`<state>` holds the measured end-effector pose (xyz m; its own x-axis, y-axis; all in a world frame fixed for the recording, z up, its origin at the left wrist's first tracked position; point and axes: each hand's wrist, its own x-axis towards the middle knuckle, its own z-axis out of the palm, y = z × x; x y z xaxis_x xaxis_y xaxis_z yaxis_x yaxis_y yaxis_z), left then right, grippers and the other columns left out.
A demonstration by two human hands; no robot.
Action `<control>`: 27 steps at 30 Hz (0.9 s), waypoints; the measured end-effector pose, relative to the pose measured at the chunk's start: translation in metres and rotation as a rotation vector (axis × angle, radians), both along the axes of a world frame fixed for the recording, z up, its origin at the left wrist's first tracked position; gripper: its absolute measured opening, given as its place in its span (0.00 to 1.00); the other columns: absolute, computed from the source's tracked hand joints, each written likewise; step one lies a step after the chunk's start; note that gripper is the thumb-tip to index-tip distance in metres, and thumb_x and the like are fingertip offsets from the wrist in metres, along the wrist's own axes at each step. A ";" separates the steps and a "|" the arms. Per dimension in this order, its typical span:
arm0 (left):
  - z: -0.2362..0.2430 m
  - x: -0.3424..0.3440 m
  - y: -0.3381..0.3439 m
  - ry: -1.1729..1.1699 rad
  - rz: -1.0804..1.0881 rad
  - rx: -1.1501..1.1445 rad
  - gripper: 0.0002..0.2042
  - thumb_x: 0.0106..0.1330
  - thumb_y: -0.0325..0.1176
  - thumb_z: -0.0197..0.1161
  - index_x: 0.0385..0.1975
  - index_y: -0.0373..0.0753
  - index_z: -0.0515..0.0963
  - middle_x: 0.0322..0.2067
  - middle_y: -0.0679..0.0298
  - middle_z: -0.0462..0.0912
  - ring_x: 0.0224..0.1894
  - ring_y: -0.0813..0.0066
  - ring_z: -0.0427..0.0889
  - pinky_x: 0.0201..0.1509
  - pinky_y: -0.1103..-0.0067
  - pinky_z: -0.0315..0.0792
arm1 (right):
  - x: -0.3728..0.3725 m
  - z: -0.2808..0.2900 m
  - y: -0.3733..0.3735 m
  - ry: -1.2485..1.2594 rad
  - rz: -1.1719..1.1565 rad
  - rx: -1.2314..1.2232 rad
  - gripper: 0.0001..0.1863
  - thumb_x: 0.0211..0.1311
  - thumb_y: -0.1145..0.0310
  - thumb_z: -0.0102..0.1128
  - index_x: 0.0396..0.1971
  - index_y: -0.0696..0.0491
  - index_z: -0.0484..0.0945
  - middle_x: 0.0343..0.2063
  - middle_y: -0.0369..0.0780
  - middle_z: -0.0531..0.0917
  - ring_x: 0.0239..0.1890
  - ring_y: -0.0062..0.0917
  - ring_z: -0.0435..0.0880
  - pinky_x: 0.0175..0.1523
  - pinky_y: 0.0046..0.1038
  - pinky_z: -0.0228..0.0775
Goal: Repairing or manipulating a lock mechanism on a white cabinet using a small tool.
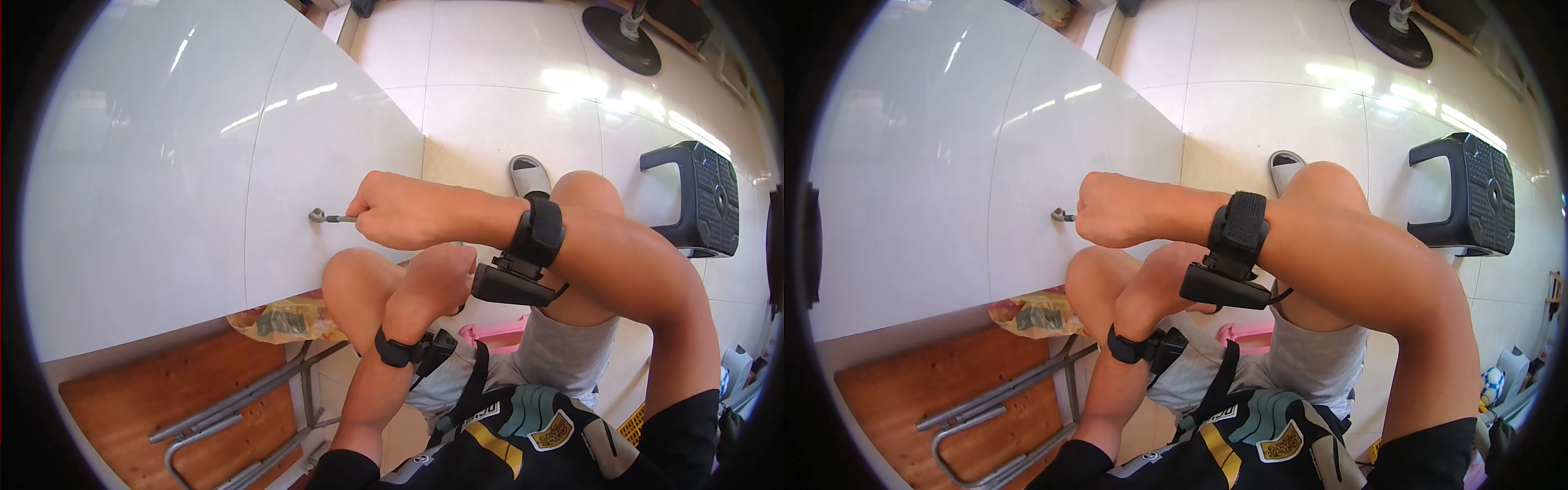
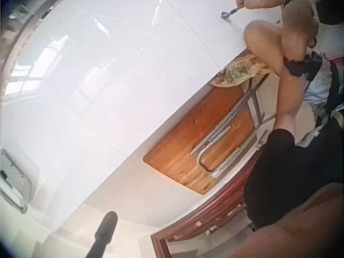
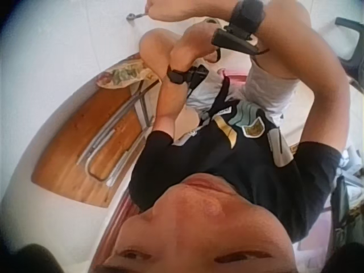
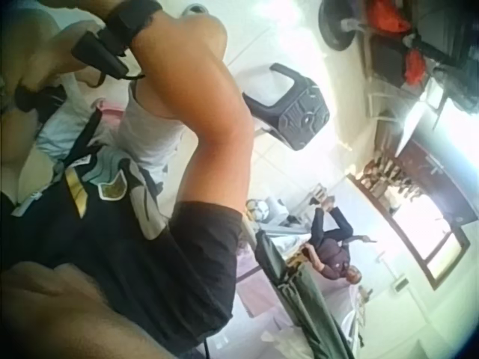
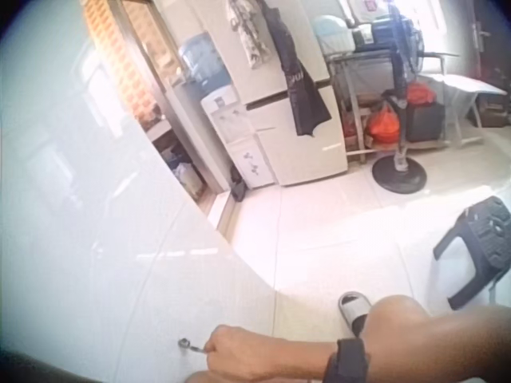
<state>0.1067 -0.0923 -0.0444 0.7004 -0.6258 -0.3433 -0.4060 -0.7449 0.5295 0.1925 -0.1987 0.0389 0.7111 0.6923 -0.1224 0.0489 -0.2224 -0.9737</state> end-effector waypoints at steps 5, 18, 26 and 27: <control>-0.001 0.001 -0.002 -0.018 -0.012 -0.054 0.14 0.37 0.33 0.71 0.23 0.38 0.76 0.23 0.52 0.79 0.30 0.45 0.77 0.33 0.64 0.72 | 0.005 -0.018 0.007 -0.246 0.060 -0.205 0.08 0.47 0.76 0.45 0.19 0.67 0.68 0.12 0.42 0.63 0.18 0.26 0.61 0.24 0.38 0.58; -0.013 -0.008 0.008 -0.073 -0.052 -0.222 0.02 0.52 0.25 0.59 0.22 0.35 0.77 0.23 0.49 0.80 0.31 0.46 0.81 0.36 0.58 0.73 | -0.009 0.006 0.010 0.052 -0.097 -0.010 0.08 0.47 0.77 0.43 0.20 0.68 0.69 0.12 0.44 0.62 0.17 0.29 0.59 0.24 0.39 0.59; -0.011 -0.007 0.008 -0.006 -0.029 -0.191 0.02 0.53 0.25 0.59 0.22 0.36 0.77 0.23 0.48 0.80 0.30 0.45 0.80 0.36 0.57 0.73 | -0.002 0.001 0.012 0.049 -0.088 -0.063 0.08 0.48 0.77 0.44 0.20 0.68 0.70 0.12 0.42 0.61 0.17 0.28 0.57 0.23 0.37 0.56; -0.006 -0.006 0.006 0.036 -0.013 -0.165 0.02 0.53 0.25 0.58 0.22 0.36 0.77 0.22 0.48 0.79 0.31 0.44 0.80 0.36 0.57 0.73 | -0.002 0.000 0.010 0.067 -0.114 -0.022 0.08 0.47 0.77 0.45 0.20 0.67 0.69 0.12 0.41 0.60 0.17 0.28 0.56 0.23 0.37 0.56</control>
